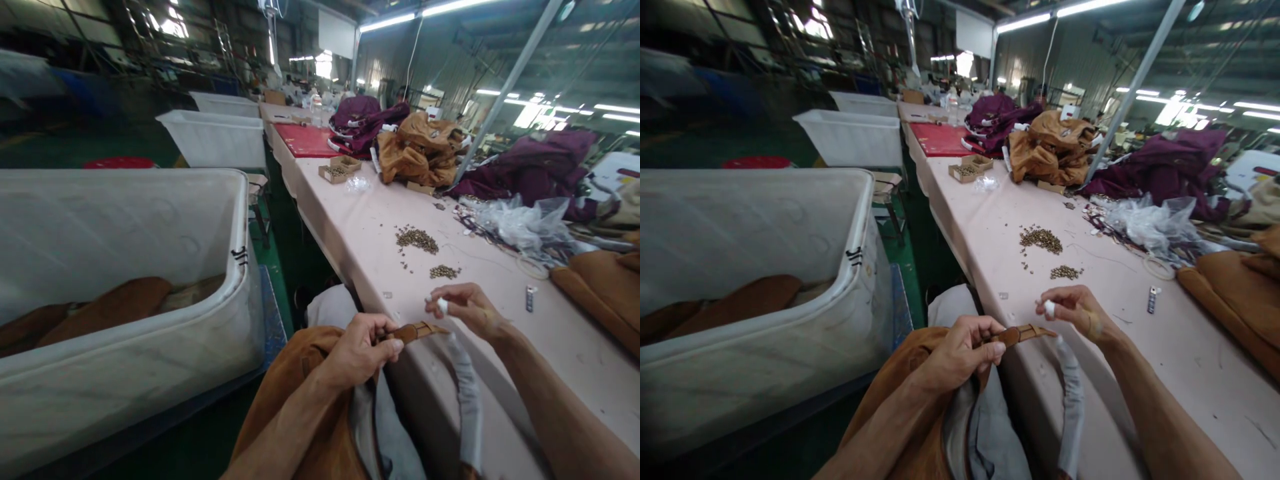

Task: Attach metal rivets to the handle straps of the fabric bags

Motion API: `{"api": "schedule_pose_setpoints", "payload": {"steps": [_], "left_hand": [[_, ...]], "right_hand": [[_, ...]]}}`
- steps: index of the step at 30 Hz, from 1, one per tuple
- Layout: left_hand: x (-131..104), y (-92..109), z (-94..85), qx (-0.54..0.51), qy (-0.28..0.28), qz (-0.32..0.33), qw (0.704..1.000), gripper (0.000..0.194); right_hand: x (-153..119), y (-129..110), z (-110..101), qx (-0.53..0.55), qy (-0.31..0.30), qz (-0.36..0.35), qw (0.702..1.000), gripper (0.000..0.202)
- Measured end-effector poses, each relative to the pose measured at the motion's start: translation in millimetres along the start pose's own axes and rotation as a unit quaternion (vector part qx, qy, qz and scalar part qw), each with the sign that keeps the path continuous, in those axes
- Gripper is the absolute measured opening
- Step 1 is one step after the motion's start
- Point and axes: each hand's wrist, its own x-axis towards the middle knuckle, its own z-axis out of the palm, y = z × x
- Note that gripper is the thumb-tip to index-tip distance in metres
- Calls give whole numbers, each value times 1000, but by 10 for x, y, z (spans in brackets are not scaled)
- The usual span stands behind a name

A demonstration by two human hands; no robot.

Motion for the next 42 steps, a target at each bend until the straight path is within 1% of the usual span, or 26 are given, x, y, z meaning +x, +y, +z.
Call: {"api": "schedule_pose_setpoints", "payload": {"steps": [1, 2, 3, 5, 6, 9, 12, 17, 22, 26, 28, 33, 35, 38, 40, 41, 42], "left_hand": [[12, -20, 1, 1, 12, -3, 1000, 30], [22, -38, 3, 7, 19, -8, 1000, 28], [31, -55, 7, 16, 24, -12, 999, 26], [48, -89, 19, 37, 39, -18, 998, 21], [57, -107, 26, 45, 47, -20, 998, 19], [79, -154, 43, 59, 73, -17, 995, 17], [81, -183, 49, 68, 98, -2, 993, 16], [50, -222, 54, 96, 112, 17, 989, 19], [47, -289, 76, 155, 120, 38, 980, 18], [51, -305, 98, 198, 139, 48, 969, 18], [41, -298, 104, 212, 136, 40, 967, 20], [21, -312, 71, 181, 82, 3, 980, 24], [17, -329, 51, 171, 72, -5, 983, 24], [17, -343, 43, 180, 69, -6, 981, 25], [31, -340, 58, 196, 72, -20, 978, 25], [44, -336, 70, 206, 77, -30, 975, 25], [61, -330, 84, 217, 82, -39, 972, 24]], "right_hand": [[65, 113, -92, -31, 68, 15, 997, 49], [128, 224, -186, -59, 123, 26, 990, 50], [189, 329, -274, -86, 162, 35, 982, 49], [294, 513, -414, -138, 200, 49, 969, 46], [339, 590, -460, -164, 208, 56, 963, 43], [454, 764, -515, -231, 204, 78, 948, 35], [538, 868, -537, -282, 187, 109, 935, 32], [586, 952, -639, -346, 136, 155, 915, 34], [606, 984, -692, -388, 71, 157, 905, 36], [564, 968, -712, -408, 46, 142, 901, 34], [502, 950, -727, -411, 40, 131, 901, 30], [365, 913, -729, -417, 46, 99, 902, 22], [327, 865, -691, -420, 55, 85, 902, 21], [221, 655, -551, -416, 75, 54, 905, 17], [95, 397, -370, -403, 83, 20, 911, 16], [17, 239, -248, -389, 77, -8, 918, 17], [-65, 72, -108, -369, 58, -45, 926, 15]]}}
